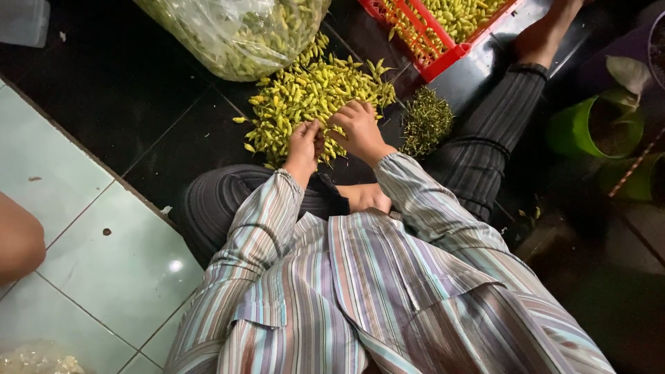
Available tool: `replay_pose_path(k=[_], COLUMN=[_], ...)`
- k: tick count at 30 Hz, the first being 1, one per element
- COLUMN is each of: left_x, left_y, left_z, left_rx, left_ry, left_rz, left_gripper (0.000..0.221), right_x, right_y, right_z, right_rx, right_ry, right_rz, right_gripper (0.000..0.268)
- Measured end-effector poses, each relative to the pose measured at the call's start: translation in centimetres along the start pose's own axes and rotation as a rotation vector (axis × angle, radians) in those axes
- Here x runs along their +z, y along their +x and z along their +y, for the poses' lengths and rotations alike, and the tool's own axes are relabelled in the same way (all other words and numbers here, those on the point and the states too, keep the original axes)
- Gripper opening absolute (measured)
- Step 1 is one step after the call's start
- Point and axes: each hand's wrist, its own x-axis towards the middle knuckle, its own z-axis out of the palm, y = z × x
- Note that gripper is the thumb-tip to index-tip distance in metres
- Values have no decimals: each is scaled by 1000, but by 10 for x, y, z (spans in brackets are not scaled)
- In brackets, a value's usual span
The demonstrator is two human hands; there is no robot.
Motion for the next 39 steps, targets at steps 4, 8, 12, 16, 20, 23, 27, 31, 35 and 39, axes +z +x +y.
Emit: replay_pose_path(k=[4,8,12,16,20,23,27,31,35,39], left_x=[1,4,4,-4,-4,-1,-5,-7,2,2], left_y=[-5,-3,1,9,15,13,10,10,7,9], left_z=[0,-5,-9,-4,-7,-5,-2,0,-2,-4], left_rx=[-22,24,58,35,-15,-45,-88,-106,-129,-153], left_ry=[-10,26,71,-20,-120,-137,-104,-91,-31,1], left_rz=[-8,33,122,153,136,106,104,90,52,27], left_gripper=[24,23,21,19,10,7,8,10,10,9], right_x=[8,6,27,-1,-21,26,46,53,41,55], right_y=[-1,0,-34,-87,-94,-104,-79,-73,-76,-82], right_z=[-2,-11,33,95,104,115,84,85,91,97], right_rx=[15,84,217,635,945,768,677,657,781,725], right_ry=[5,14,98,-343,-400,-273,-173,-208,-26,-206], right_rz=[31,41,105,8,-214,-228,-352,-374,-332,-499], right_gripper=[18,24,24,20,43,30,21,15,13,15])
